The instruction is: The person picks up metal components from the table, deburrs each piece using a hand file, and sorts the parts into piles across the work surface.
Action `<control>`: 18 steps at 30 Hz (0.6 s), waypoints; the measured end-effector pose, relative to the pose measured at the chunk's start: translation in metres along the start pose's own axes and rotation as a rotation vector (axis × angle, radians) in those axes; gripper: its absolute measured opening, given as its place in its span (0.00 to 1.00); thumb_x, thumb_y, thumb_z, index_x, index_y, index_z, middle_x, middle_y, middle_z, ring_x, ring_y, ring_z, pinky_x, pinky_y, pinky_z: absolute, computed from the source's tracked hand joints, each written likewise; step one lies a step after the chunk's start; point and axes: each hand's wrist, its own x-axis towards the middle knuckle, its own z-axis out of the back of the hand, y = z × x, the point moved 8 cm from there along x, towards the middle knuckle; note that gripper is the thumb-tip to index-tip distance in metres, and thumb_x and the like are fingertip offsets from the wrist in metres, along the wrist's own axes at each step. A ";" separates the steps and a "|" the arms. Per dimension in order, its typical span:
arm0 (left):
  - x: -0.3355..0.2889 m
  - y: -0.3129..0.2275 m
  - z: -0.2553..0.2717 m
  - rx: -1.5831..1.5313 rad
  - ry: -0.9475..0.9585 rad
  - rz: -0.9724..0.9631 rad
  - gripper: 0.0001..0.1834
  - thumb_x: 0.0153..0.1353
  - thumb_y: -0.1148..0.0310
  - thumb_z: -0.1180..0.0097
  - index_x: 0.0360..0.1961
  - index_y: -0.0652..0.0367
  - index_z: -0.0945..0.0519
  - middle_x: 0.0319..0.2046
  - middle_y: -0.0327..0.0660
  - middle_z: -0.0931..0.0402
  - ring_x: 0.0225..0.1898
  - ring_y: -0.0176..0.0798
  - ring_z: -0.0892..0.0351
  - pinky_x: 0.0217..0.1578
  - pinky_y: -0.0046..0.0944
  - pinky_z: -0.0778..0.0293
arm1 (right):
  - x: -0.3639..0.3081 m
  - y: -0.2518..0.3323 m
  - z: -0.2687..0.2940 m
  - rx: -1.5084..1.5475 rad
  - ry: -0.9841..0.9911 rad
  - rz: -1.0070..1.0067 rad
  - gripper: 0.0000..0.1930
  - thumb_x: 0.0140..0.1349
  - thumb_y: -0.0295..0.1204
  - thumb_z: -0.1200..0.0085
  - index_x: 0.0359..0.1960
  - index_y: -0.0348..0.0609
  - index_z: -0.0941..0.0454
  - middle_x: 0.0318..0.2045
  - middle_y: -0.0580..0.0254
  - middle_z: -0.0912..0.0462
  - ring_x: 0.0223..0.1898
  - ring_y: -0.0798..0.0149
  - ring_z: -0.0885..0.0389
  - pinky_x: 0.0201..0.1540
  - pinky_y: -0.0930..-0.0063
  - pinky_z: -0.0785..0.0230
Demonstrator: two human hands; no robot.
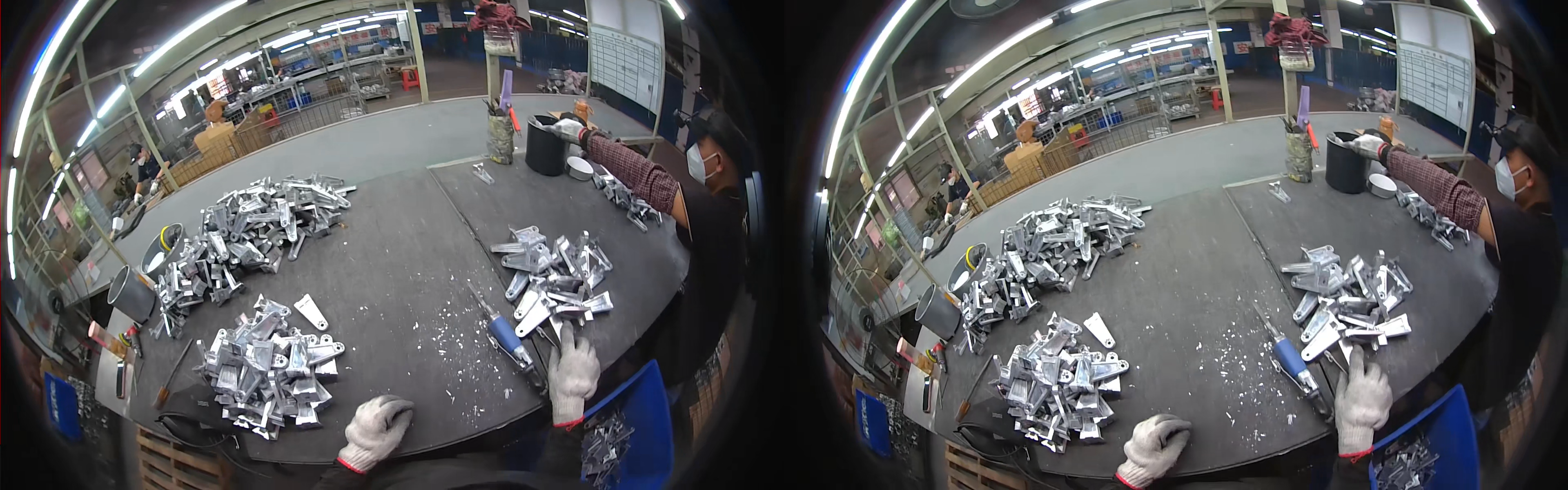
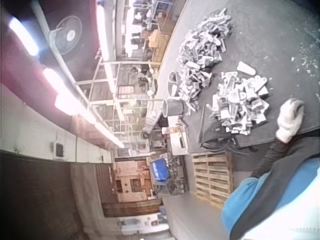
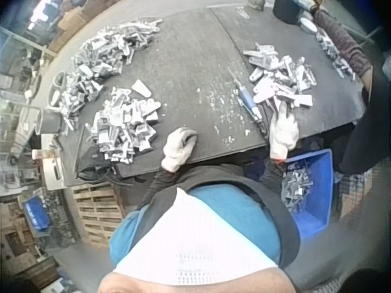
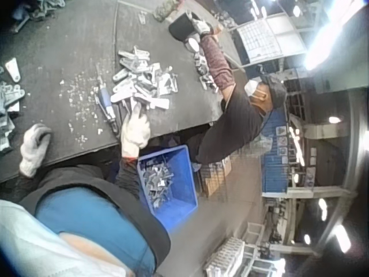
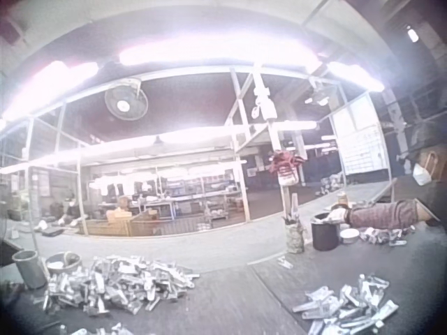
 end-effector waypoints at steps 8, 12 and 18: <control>-0.001 -0.002 0.004 -0.060 0.017 0.054 0.08 0.60 0.71 0.33 0.40 0.59 0.12 0.39 0.45 0.13 0.40 0.50 0.12 0.43 0.45 0.17 | -0.005 -0.001 -0.004 -0.007 0.025 -0.015 0.34 0.60 0.39 0.33 0.69 0.60 0.30 0.42 0.53 0.20 0.45 0.48 0.18 0.46 0.51 0.21; -0.007 0.008 0.004 -0.109 0.045 0.132 0.08 0.60 0.72 0.34 0.41 0.59 0.12 0.39 0.45 0.13 0.39 0.50 0.12 0.43 0.44 0.17 | -0.007 0.001 -0.003 -0.033 0.026 -0.015 0.34 0.61 0.39 0.34 0.69 0.60 0.30 0.42 0.53 0.19 0.45 0.48 0.18 0.45 0.51 0.21; -0.005 0.009 0.006 -0.082 0.016 0.047 0.10 0.58 0.74 0.32 0.42 0.60 0.12 0.39 0.47 0.14 0.38 0.47 0.13 0.40 0.42 0.17 | -0.005 0.006 0.001 -0.038 0.029 -0.010 0.34 0.62 0.41 0.35 0.70 0.60 0.31 0.43 0.52 0.19 0.45 0.47 0.17 0.45 0.52 0.20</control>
